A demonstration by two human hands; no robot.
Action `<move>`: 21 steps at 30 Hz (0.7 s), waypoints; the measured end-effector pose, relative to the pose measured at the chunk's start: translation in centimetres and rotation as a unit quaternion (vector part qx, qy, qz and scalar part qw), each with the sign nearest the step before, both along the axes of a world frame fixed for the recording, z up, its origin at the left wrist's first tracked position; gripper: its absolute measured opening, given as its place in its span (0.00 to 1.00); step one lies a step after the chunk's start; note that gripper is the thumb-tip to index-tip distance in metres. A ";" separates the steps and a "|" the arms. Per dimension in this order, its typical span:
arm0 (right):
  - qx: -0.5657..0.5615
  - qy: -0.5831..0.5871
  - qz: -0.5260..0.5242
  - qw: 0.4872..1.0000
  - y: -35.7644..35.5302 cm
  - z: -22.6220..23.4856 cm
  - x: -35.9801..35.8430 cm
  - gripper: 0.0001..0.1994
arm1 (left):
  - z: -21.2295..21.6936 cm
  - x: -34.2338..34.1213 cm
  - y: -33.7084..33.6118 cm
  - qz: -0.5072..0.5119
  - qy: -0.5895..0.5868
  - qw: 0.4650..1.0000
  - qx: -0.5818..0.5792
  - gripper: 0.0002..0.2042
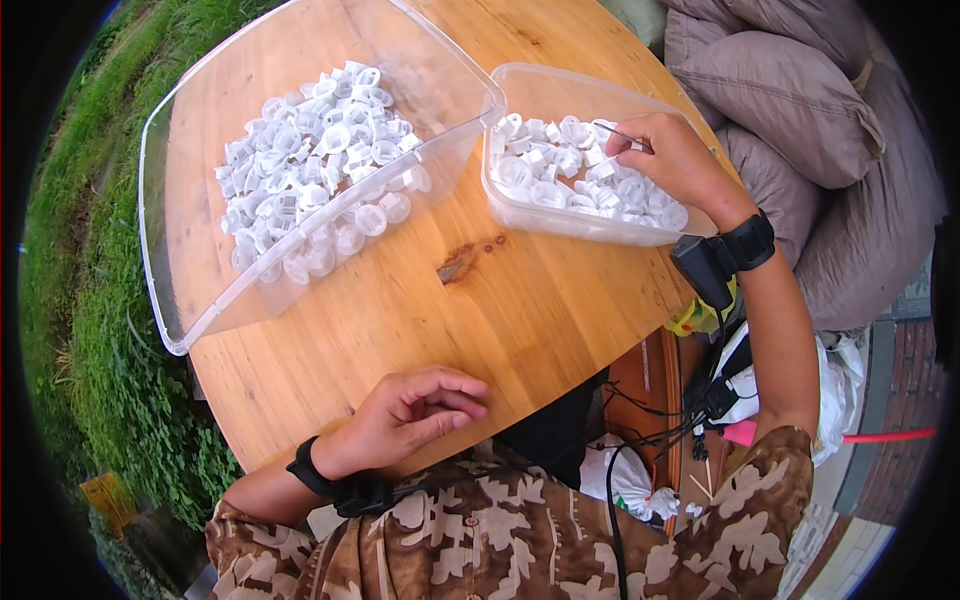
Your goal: Inserting a thin metal wire or component into small white plastic circular parts.
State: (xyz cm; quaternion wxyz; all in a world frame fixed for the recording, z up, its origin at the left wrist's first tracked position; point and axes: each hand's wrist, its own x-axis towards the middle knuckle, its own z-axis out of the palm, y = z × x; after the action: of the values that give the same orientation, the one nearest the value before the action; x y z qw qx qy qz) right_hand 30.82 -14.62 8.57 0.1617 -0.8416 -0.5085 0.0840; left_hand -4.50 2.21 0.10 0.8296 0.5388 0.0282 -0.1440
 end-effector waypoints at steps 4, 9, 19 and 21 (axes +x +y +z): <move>0.012 0.039 -0.022 0.999 -0.2 0.8 -0.3 0.05 | 0.2 0.0 0.0 -0.001 0.004 1.000 0.007 0.15; 0.015 0.085 -0.058 0.995 -0.7 1.0 -0.2 0.06 | 0.1 0.0 0.0 -0.003 0.006 1.000 0.008 0.14; 0.090 0.115 -0.028 0.989 -0.5 5.5 -7.7 0.07 | -0.3 -0.5 -0.1 0.026 -0.022 0.999 0.004 0.21; 0.099 0.082 0.009 0.992 -0.7 5.7 -12.0 0.06 | 0.5 -0.5 -0.2 0.048 -0.021 0.999 0.008 0.24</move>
State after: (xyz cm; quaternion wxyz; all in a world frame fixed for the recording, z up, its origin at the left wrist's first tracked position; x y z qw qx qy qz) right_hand 18.79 -15.33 14.26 0.2847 -0.8069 -0.5072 0.1033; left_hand -5.01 2.00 0.59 0.8318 0.5460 0.0378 -0.0922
